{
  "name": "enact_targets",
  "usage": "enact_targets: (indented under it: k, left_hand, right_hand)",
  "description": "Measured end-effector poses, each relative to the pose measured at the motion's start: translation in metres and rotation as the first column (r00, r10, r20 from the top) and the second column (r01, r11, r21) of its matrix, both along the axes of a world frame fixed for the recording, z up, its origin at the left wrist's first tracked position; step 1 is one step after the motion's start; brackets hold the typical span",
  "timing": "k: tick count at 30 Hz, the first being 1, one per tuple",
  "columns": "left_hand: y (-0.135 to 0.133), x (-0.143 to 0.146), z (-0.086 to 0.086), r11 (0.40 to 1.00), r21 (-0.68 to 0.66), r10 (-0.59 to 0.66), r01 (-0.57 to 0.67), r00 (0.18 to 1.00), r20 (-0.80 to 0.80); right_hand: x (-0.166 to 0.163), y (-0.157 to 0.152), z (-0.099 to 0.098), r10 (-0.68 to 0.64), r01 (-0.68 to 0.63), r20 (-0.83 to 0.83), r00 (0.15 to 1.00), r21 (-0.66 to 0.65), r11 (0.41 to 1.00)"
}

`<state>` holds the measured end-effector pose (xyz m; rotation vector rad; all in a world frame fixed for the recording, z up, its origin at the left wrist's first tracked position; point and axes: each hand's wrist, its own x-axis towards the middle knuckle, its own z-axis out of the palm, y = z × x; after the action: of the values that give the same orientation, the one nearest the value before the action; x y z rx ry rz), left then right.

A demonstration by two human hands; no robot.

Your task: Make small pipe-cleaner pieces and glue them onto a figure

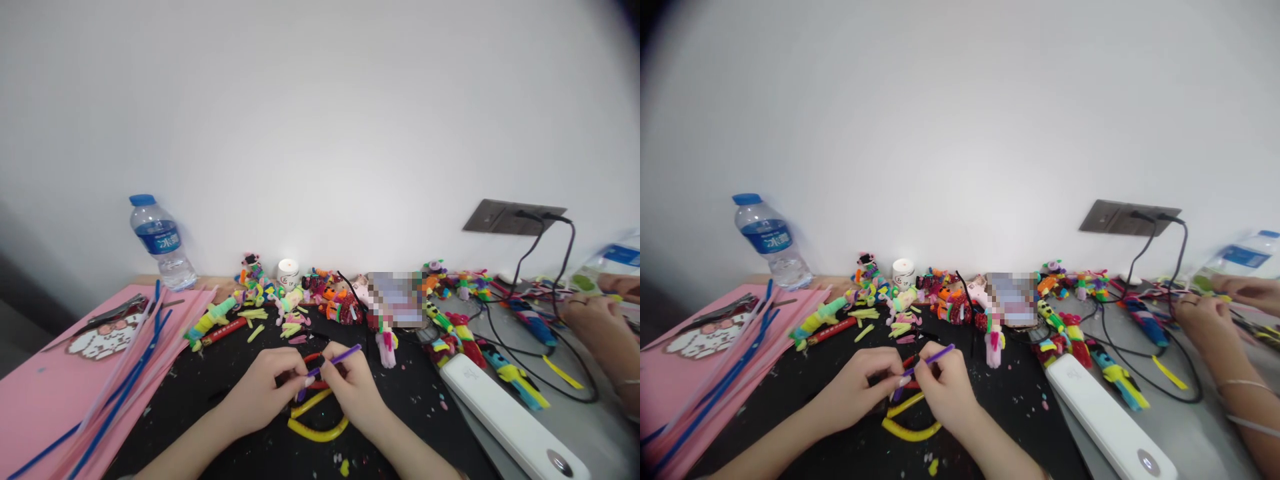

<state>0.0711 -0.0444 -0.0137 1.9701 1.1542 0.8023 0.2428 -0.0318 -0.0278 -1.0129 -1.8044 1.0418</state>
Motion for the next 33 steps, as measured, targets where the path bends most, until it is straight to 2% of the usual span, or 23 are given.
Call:
enact_targets:
  k: [4,7,13,17,19,24,33]
  left_hand:
    - [0.0022,-0.0022,-0.0017,0.988,-0.121,0.112,-0.093,0.981,0.161]
    - [0.0035,-0.0026,-0.0025,0.962,-0.246,0.198,-0.119,0.924,0.327]
    - [0.0061,0.0000,-0.0059,0.908,-0.412,0.297,-0.079,0.814,0.499]
    - [0.0063,0.0014,-0.0079,0.898,-0.439,0.323,-0.043,0.741,0.589]
    - [0.0058,0.0015,-0.0079,0.898,-0.438,0.330,-0.050,0.736,0.591]
    - [0.0065,0.0004,-0.0069,0.880,-0.463,0.359,-0.102,0.781,0.511]
    - [0.0064,0.0001,-0.0016,0.841,-0.516,0.456,-0.164,0.729,0.511]
  right_hand:
    - [0.0008,0.0021,0.0018,-0.095,0.084,-0.123,0.988,-0.091,0.992]
    - [0.0004,0.0026,0.0037,-0.113,0.097,-0.150,0.982,-0.115,0.989]
    - [0.0003,0.0019,0.0026,-0.077,0.066,-0.130,0.989,-0.088,0.994]
    - [0.0002,0.0031,0.0035,-0.076,0.071,-0.089,0.993,-0.060,0.996]
    - [-0.0005,0.0033,0.0048,-0.068,0.065,-0.060,0.996,-0.041,0.997]
    - [-0.0009,0.0027,0.0049,-0.055,0.055,-0.007,0.998,-0.017,0.998]
    - [0.0006,0.0041,0.0020,-0.034,0.034,0.061,0.998,0.001,0.999]
